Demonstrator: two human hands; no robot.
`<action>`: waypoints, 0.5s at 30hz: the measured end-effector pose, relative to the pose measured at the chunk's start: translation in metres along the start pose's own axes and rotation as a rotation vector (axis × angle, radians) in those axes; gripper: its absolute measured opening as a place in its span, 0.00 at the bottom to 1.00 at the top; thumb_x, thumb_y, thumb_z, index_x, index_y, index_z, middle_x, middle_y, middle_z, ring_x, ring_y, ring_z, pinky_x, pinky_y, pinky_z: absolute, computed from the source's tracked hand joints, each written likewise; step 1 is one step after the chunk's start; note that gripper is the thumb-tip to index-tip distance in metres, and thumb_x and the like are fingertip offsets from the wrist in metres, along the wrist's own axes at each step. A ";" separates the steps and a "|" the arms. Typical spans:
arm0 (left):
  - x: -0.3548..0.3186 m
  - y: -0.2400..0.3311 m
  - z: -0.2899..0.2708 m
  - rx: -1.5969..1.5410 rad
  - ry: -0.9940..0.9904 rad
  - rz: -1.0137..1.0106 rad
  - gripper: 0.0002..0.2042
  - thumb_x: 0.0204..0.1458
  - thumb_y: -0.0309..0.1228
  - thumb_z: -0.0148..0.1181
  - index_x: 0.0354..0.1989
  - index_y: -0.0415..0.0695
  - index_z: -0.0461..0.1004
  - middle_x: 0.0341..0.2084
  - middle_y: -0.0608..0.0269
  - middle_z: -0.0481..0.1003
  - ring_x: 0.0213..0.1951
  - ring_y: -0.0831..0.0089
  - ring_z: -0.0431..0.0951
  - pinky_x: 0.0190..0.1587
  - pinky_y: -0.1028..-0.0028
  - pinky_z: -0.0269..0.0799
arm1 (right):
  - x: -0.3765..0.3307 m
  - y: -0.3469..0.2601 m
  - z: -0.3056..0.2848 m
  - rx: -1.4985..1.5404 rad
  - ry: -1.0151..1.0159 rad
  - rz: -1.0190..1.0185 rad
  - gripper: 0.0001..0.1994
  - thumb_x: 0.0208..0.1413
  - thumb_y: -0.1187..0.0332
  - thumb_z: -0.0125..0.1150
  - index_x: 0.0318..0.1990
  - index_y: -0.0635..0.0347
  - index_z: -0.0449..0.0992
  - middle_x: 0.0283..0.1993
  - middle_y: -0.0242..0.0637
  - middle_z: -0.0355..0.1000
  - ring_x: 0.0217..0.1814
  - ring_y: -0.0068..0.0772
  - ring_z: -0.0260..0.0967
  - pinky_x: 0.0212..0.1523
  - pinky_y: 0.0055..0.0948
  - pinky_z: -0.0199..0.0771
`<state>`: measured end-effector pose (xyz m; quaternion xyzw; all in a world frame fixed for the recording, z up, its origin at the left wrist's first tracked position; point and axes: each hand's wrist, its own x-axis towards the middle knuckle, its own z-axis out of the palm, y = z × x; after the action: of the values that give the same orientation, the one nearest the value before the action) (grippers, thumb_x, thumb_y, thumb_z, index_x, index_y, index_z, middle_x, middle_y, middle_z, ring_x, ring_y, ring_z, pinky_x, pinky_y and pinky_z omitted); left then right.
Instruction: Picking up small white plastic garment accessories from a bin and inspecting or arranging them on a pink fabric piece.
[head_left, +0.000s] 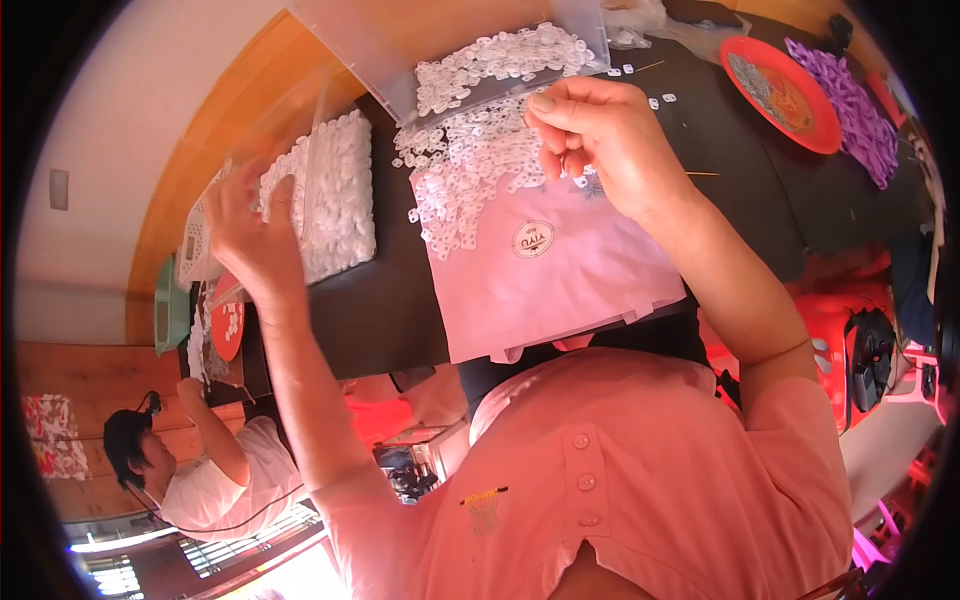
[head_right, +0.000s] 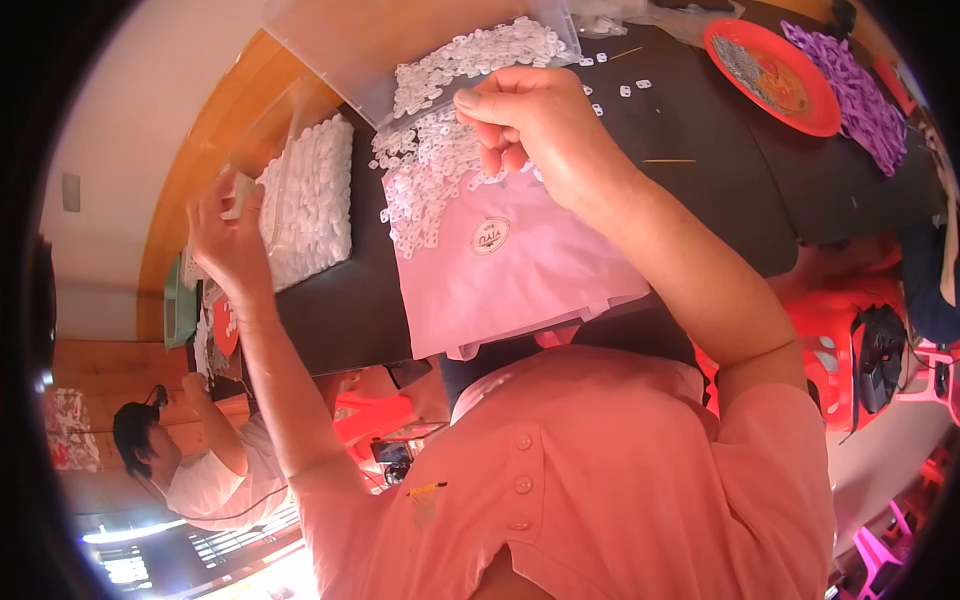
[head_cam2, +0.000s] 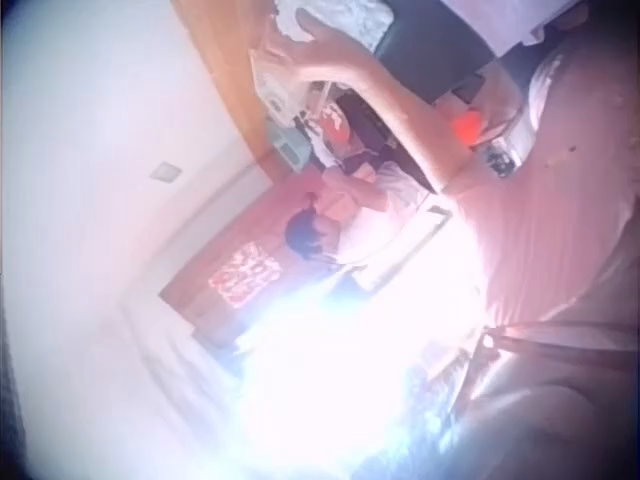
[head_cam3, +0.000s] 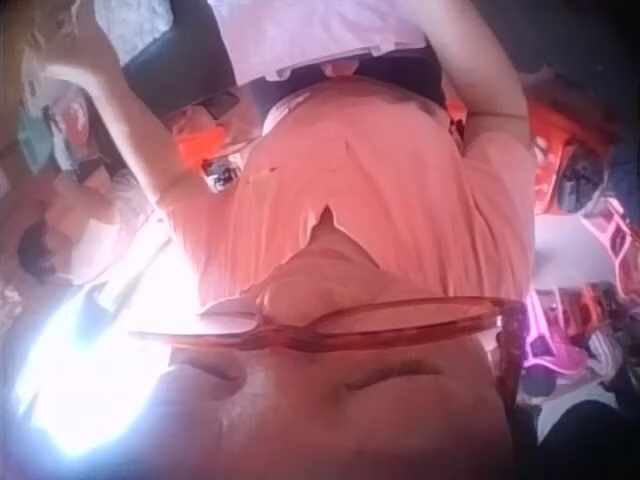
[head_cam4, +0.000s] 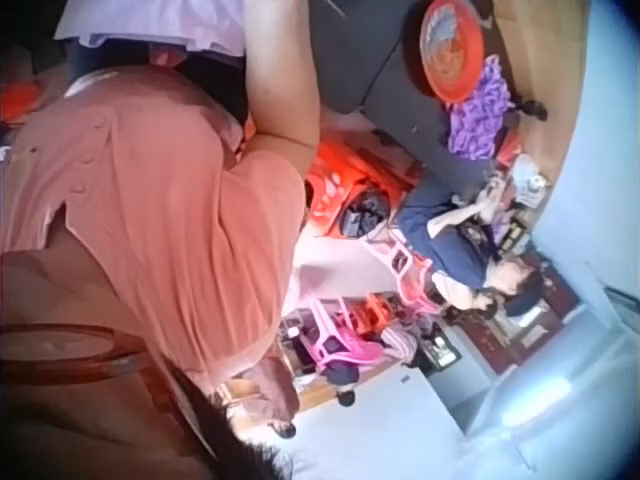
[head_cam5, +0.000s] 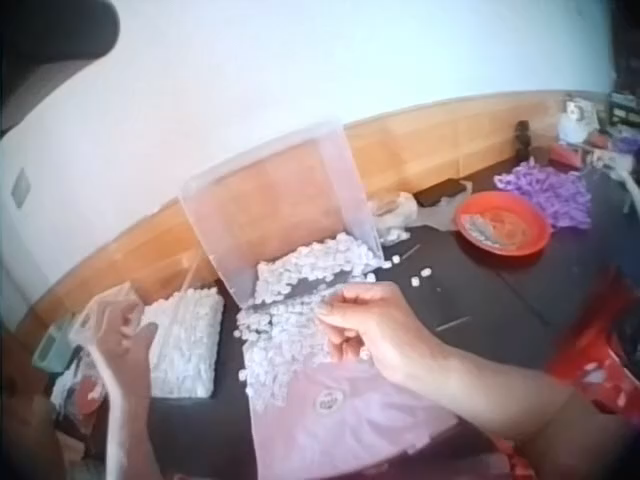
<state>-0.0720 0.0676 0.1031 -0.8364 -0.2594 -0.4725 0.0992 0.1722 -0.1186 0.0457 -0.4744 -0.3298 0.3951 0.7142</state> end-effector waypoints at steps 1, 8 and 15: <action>-0.010 0.023 0.011 -0.120 -0.036 -0.079 0.12 0.43 0.22 0.67 0.38 0.42 0.77 0.31 0.62 0.74 0.30 0.71 0.72 0.31 0.73 0.70 | 0.000 -0.001 -0.003 -0.001 0.017 0.002 0.11 0.55 0.64 0.61 0.28 0.62 0.75 0.19 0.26 0.65 0.18 0.22 0.65 0.20 0.21 0.55; -0.072 0.103 0.090 -0.453 -0.538 0.119 0.07 0.44 0.22 0.65 0.32 0.39 0.75 0.28 0.58 0.72 0.31 0.63 0.75 0.32 0.69 0.71 | 0.000 -0.003 -0.006 0.004 0.039 -0.053 0.11 0.56 0.64 0.60 0.30 0.63 0.75 0.19 0.26 0.64 0.20 0.22 0.67 0.19 0.20 0.57; -0.074 0.119 0.121 -0.386 -0.551 0.333 0.09 0.40 0.24 0.64 0.30 0.41 0.70 0.29 0.58 0.68 0.33 0.58 0.73 0.30 0.63 0.71 | -0.005 -0.009 -0.003 0.027 0.015 -0.052 0.11 0.56 0.63 0.61 0.28 0.62 0.75 0.19 0.25 0.64 0.19 0.19 0.64 0.21 0.19 0.56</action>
<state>0.0492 -0.0081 -0.0150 -0.9661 -0.0430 -0.2476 -0.0585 0.1753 -0.1263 0.0529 -0.4588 -0.3314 0.3773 0.7330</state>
